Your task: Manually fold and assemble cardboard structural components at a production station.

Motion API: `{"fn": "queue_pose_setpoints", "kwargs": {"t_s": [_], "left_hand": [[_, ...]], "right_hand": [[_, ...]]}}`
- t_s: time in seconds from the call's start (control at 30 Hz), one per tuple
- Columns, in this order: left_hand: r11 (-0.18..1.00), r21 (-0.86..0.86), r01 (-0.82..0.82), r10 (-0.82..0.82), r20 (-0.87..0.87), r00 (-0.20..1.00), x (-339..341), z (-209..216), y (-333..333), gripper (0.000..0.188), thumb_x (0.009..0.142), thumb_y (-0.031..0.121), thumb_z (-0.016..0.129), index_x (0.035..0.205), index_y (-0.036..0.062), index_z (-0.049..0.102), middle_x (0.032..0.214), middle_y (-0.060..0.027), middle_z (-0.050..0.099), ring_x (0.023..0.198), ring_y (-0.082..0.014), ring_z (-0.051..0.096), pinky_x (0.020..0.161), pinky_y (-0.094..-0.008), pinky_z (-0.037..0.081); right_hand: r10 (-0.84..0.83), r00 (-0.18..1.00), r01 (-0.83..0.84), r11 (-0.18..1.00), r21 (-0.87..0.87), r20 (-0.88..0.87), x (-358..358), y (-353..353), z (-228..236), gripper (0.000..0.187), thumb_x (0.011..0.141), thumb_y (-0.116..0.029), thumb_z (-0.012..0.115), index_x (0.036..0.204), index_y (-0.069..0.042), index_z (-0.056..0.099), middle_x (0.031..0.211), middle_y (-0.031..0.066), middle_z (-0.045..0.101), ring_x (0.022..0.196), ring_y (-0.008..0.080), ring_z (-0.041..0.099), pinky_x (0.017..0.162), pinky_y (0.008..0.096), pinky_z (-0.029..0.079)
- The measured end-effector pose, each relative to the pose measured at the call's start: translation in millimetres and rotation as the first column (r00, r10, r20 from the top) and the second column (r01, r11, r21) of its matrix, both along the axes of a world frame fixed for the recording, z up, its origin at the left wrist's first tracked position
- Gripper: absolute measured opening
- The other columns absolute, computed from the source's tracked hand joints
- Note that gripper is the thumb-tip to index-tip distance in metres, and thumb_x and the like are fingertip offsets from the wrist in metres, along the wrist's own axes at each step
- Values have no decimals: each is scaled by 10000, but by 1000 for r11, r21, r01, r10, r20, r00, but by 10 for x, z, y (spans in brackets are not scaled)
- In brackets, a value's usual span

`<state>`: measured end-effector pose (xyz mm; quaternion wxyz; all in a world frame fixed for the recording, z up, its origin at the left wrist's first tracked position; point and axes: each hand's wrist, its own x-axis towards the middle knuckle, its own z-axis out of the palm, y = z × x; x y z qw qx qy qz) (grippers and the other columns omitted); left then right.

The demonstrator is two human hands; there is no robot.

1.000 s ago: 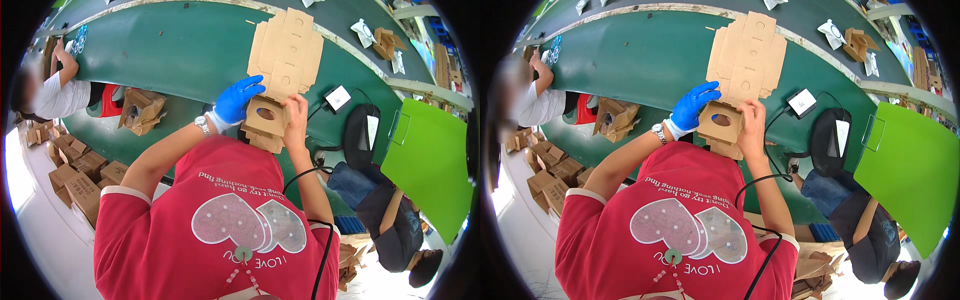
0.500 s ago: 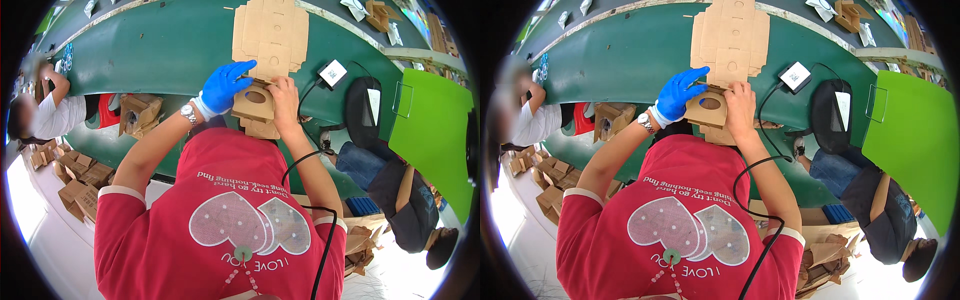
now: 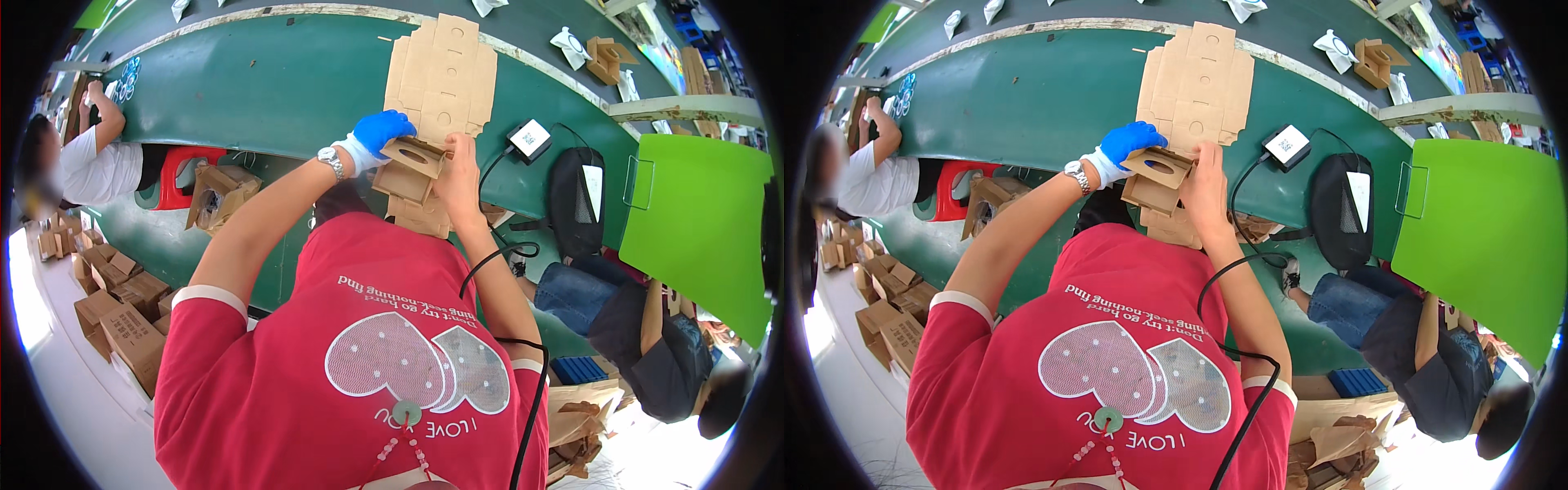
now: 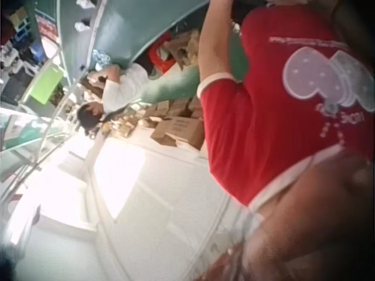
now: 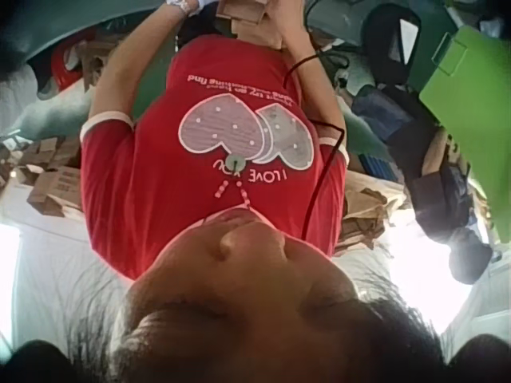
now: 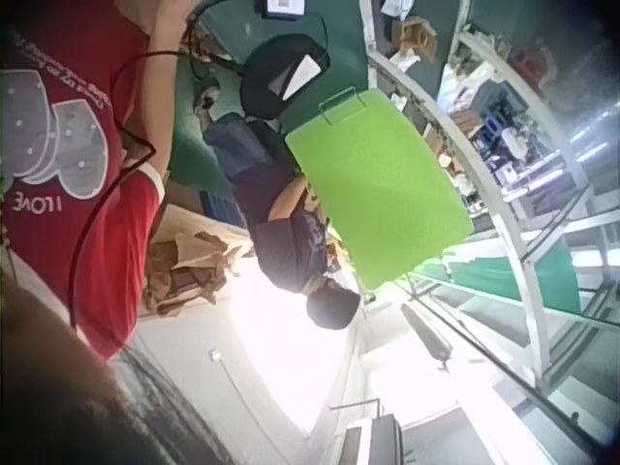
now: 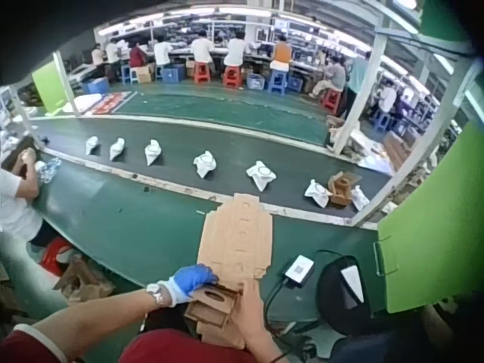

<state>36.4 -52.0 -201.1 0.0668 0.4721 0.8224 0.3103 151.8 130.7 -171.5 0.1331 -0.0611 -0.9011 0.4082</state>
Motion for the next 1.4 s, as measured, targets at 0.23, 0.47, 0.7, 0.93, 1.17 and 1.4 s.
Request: {"fn": "queue_pose_setpoints", "kwargs": {"t_s": [0.23, 0.47, 0.7, 0.93, 1.17, 1.4], "left_hand": [[999, -21, 44, -44, -1, 999, -53, -19, 28, 291, 773, 227, 745, 1018, 134, 619, 933, -94, 597, 911, -330, 600, 768, -415, 503], [994, -103, -45, 57, 107, 993, 82, 97, -70, 463, 774, 208, 782, 1188, 119, 595, 1118, -93, 613, 1057, -303, 601, 876, -385, 514], [921, -47, -386, 97, 989, 111, 136, 538, -325, 824, 844, 254, 792, 1488, 9, 341, 1348, -163, 552, 1151, -220, 583, 919, -330, 525], [702, 133, -700, 15, 979, 201, -1427, 632, 457, 529, 914, 275, 689, 1345, 12, 530, 1304, -102, 575, 1057, -233, 621, 900, -361, 530], [788, -7, -615, 375, 798, 472, -2919, 508, 1494, 703, 928, 515, 596, 1474, 113, 412, 1450, -85, 489, 1221, -258, 552, 1042, -384, 421], [763, 227, -605, 270, 738, 618, -1097, 810, 538, 521, 983, 319, 564, 1433, 69, 488, 1482, -81, 466, 1365, -192, 433, 1126, -310, 329]], "right_hand": [[196, 974, -214, 964, 161, 116, -122, 47, 6, 343, 622, 125, 674, 932, 0, 599, 945, 171, 570, 962, 382, 550, 815, 452, 484], [313, 935, -340, 925, 167, 170, -264, 170, -50, 315, 622, 68, 698, 911, -9, 600, 882, 159, 581, 927, 380, 567, 777, 443, 486], [155, 974, -153, 988, -25, 164, -623, 319, 158, 414, 734, -69, 759, 1118, -8, 615, 1080, 142, 643, 1062, 327, 598, 921, 382, 480], [-323, 938, 339, 766, -547, 129, -547, 212, 315, 712, 850, -297, 783, 1362, 58, 437, 1369, 222, 469, 1292, 289, 467, 1054, 419, 424], [-437, 847, 466, 884, -28, 302, 383, -287, 202, 672, 818, -216, 780, 1340, 51, 453, 1373, 237, 405, 1270, 396, 381, 1087, 469, 332], [-422, 825, 397, 906, 147, 376, 799, -248, 15, 673, 830, -158, 730, 1387, 65, 424, 1272, 220, 407, 1136, 380, 394, 1011, 479, 345]]}}
